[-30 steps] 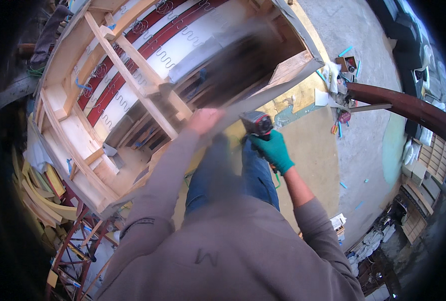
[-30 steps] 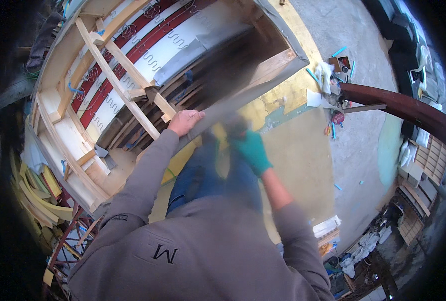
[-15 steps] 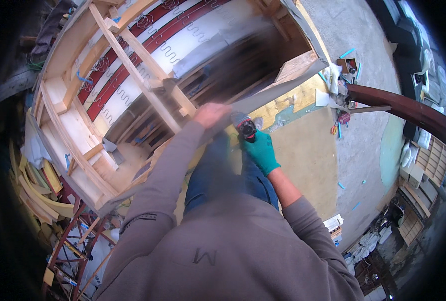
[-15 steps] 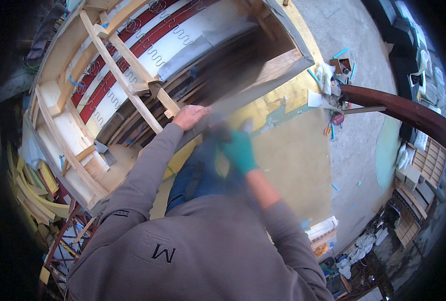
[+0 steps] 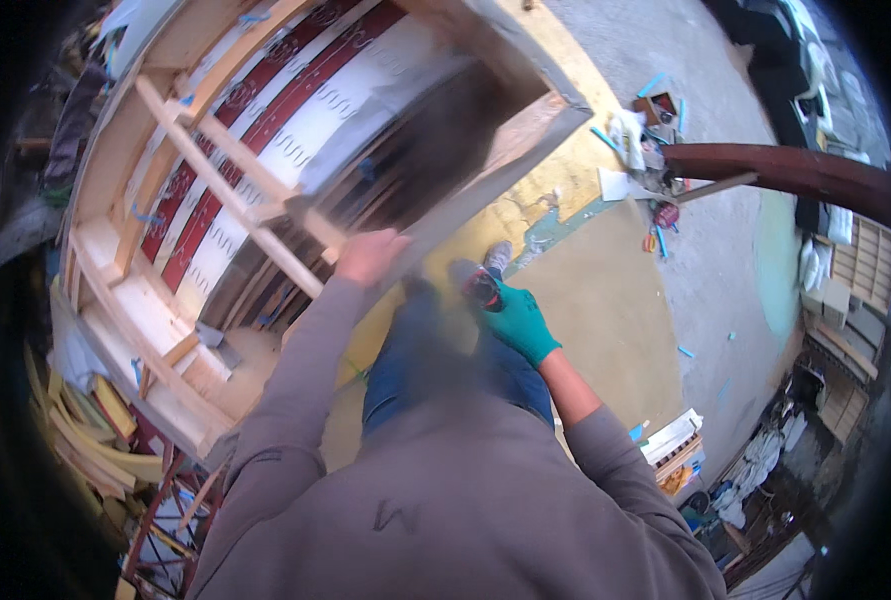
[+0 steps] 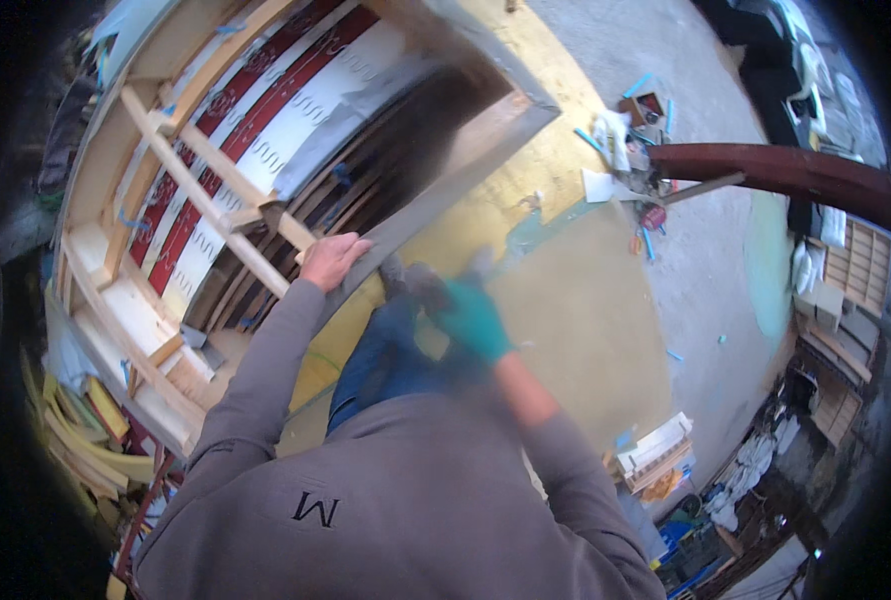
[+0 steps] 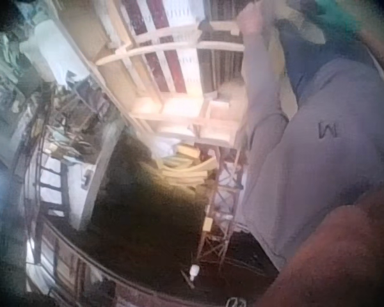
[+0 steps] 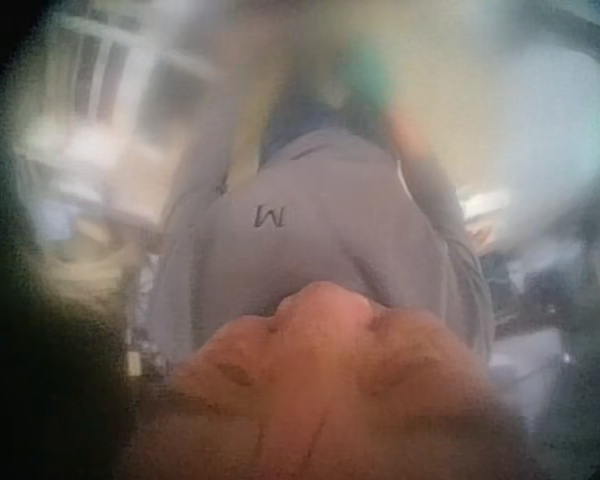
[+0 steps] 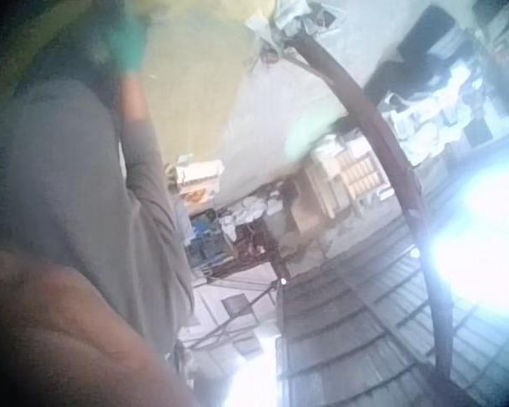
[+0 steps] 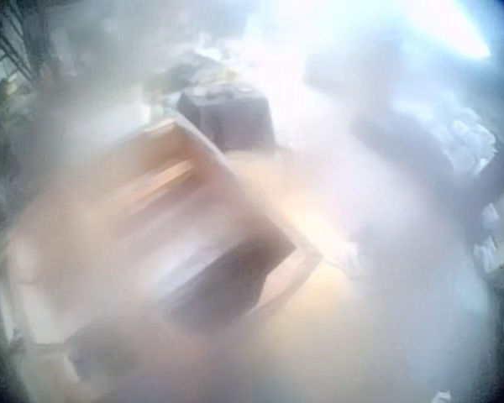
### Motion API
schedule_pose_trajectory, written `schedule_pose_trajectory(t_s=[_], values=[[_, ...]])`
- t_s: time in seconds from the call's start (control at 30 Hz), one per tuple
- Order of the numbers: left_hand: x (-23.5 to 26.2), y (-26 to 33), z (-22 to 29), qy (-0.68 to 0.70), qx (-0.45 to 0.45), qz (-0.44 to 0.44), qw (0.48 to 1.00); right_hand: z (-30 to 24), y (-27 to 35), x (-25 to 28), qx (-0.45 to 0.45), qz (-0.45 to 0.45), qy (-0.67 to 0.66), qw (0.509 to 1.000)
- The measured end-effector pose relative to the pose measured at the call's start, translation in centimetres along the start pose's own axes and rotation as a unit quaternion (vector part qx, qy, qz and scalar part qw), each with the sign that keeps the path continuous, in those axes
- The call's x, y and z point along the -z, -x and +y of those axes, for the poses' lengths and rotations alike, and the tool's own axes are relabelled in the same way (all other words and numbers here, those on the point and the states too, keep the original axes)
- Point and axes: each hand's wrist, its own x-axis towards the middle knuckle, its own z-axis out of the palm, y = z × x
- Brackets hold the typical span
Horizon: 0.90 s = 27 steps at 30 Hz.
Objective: The person staples gray fabric to the edge of a wooden furniture frame using a pneumatic staple gun. They then retrieve a roll of gray fabric, cut a piece with scissors, and place it over the frame.
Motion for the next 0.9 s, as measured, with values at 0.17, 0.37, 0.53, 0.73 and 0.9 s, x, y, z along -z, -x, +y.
schedule_pose_trajectory(t_s=[0.17, 0.37, 0.53, 0.73, 0.9], values=[[-1.0, -2.8, 6.6, -0.036, -0.172, 0.155, 0.972, 6.7, 2.3, 5.9, -0.125, 0.067, -0.068, 0.987], [-6.1, -12.0, 16.7, -0.087, -0.131, 0.199, 0.967, 11.9, 2.4, 13.4, -0.227, 0.115, -0.214, 0.943], [-8.2, -16.6, 21.2, -0.121, -0.019, 0.225, 0.967, 14.5, -2.1, 20.7, -0.188, 0.082, -0.231, 0.951], [-10.2, -17.2, 22.3, -0.082, -0.004, 0.245, 0.966, 14.7, -10.7, 29.3, -0.060, 0.021, -0.055, 0.996], [-13.3, -17.6, 24.0, -0.146, 0.084, 0.279, 0.945, 9.5, -18.1, 32.2, 0.035, 0.003, 0.025, 0.999]])
